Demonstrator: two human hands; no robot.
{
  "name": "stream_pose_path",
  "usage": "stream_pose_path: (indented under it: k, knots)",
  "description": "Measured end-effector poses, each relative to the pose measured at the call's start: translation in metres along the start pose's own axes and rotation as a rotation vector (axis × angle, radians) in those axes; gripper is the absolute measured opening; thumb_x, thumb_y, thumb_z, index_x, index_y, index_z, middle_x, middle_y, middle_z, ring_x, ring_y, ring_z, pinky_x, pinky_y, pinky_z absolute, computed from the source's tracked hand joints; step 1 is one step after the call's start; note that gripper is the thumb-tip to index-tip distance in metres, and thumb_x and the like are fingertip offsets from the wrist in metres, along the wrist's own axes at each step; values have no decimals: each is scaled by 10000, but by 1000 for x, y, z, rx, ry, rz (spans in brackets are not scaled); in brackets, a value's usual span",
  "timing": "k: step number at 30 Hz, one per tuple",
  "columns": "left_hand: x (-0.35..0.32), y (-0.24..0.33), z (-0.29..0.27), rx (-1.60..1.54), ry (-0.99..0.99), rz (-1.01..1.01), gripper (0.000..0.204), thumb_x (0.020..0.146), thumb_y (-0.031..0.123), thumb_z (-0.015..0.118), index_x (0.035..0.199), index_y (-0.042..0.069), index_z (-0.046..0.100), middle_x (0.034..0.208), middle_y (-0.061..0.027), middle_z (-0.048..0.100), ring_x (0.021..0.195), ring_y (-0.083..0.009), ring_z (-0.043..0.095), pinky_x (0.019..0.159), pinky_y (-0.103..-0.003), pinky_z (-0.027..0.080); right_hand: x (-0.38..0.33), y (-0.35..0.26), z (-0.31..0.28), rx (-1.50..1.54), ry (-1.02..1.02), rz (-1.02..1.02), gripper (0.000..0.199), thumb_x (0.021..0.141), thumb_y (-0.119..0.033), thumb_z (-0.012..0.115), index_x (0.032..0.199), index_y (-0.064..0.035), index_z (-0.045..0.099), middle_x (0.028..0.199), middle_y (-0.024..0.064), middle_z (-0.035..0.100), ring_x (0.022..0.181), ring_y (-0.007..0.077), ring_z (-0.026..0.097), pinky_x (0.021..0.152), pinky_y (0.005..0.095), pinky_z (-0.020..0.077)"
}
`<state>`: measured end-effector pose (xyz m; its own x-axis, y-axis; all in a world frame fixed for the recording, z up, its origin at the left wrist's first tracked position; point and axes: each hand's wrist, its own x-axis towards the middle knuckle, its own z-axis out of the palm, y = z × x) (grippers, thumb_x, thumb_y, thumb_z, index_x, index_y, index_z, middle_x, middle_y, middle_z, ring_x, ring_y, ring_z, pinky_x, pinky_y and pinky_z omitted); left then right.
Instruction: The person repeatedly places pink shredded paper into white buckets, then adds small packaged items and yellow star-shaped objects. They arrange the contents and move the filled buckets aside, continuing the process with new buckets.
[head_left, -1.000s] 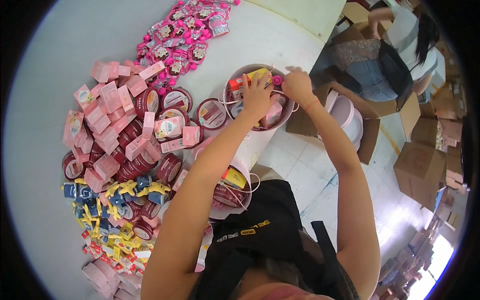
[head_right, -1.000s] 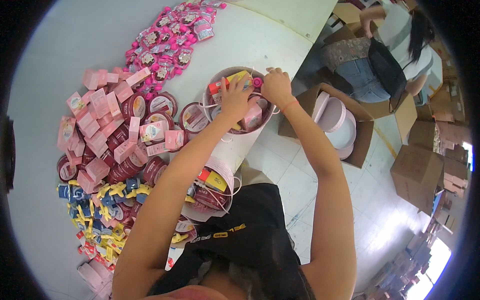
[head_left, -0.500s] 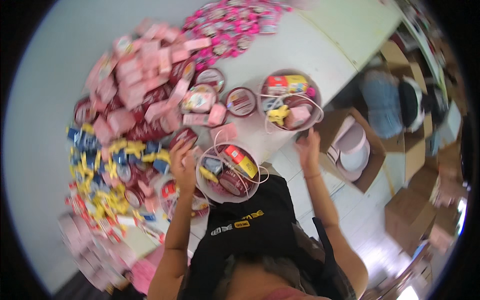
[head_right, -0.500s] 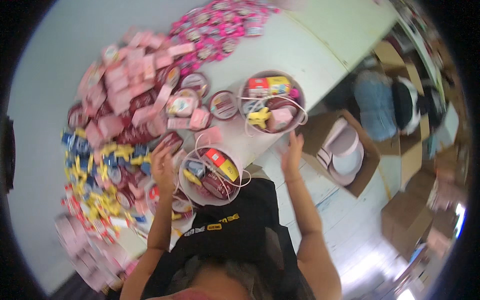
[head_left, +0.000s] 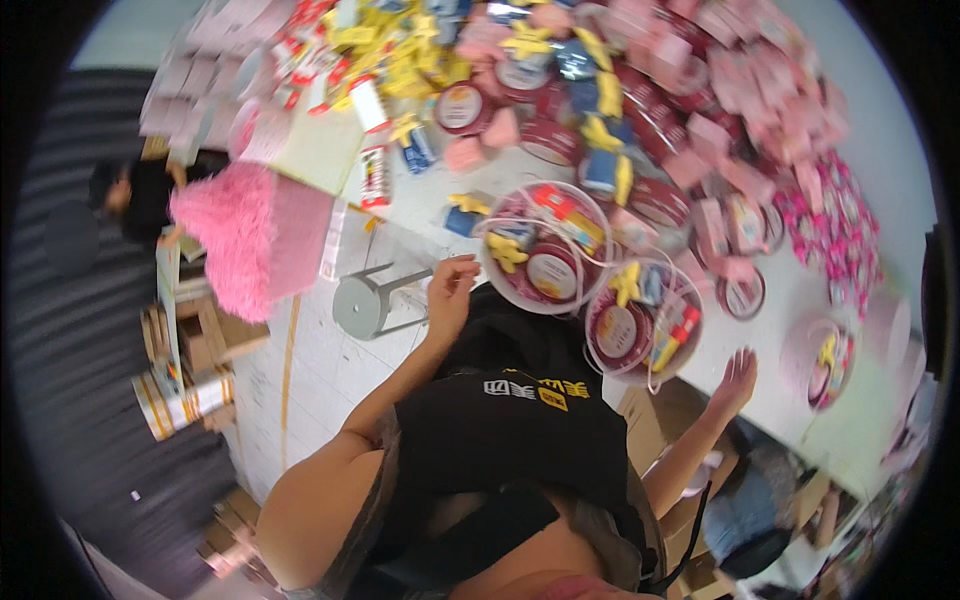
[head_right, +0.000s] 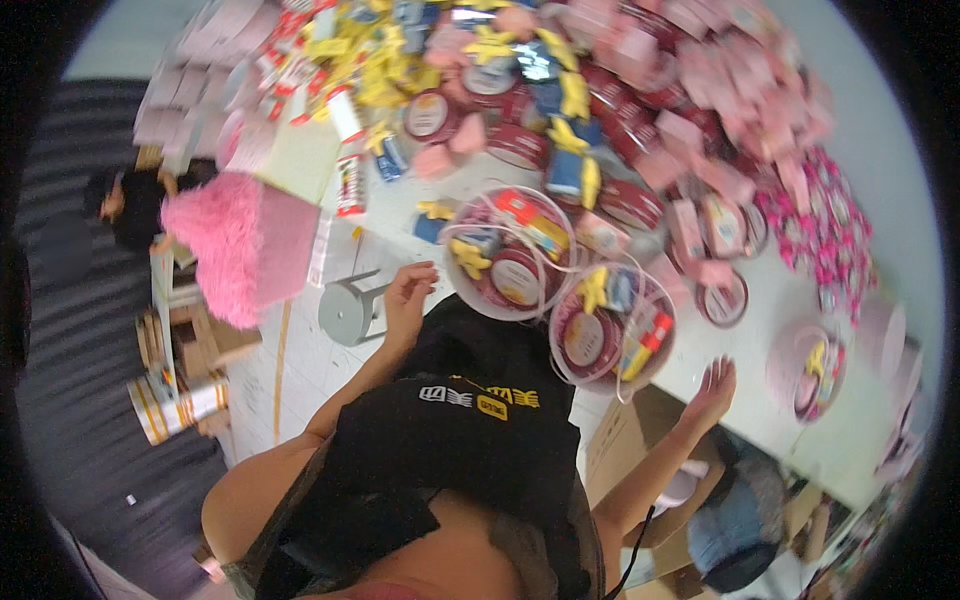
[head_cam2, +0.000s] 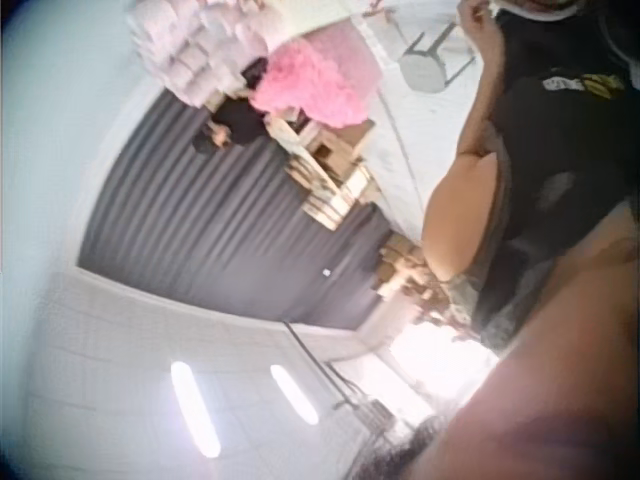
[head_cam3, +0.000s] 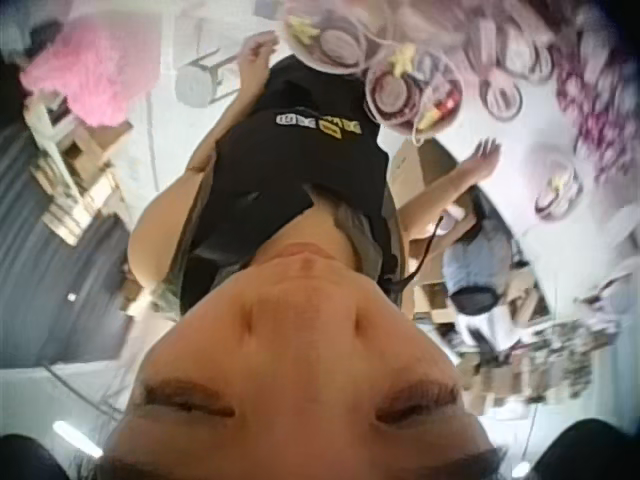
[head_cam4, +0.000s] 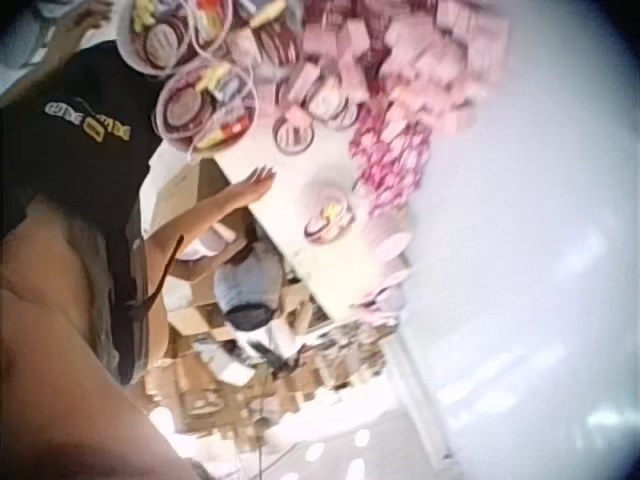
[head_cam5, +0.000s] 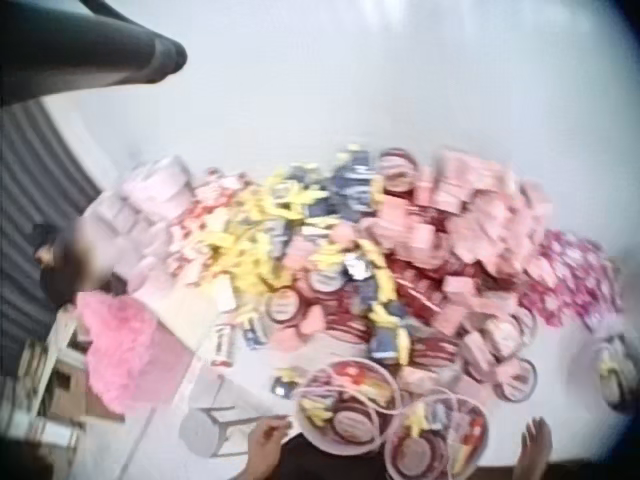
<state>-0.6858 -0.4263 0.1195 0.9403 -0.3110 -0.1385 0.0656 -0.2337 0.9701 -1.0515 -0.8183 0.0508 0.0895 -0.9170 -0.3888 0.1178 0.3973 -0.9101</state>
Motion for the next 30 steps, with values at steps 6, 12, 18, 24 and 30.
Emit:
stream_pose_path:
  k: [6,12,18,24,30]
  knots:
    - [41,-21,-57,-43,-45,-100,138,973,85,576,1079,41,651,1214,-92,623,963,-157,641,825,-292,511,-80,48,26,-373,210,-45,486,985,-345,563,1326,0,534,1265,110,599,1222,233,524,1021,389,408]
    - [153,-65,-128,185,-88,2,219,894,47,645,1109,84,665,1100,-55,674,861,-136,639,718,-260,504,-168,111,78,302,215,413,682,932,-555,565,1409,-81,448,1395,84,510,1299,284,460,1009,455,461]
    - [309,-140,-190,733,405,-313,1010,634,403,858,1451,91,354,1417,-176,434,1247,-393,476,1019,-493,418,-226,137,90,87,290,266,706,920,-587,555,1403,-80,467,1371,111,531,1262,273,496,1047,421,398]
    - [296,-181,-223,490,244,-287,1103,621,365,868,1479,41,256,1352,-197,467,1152,-364,557,924,-458,495,-258,89,190,-482,392,-328,442,985,-272,564,1315,18,522,1263,156,570,1168,259,549,1013,392,434]
    - [218,3,-176,-434,118,-319,1030,785,346,816,1518,101,135,1237,-160,452,1016,-254,586,746,-365,558,-290,39,402,-415,-487,-409,375,936,-122,601,1283,15,563,1251,136,587,1087,212,593,966,334,468]
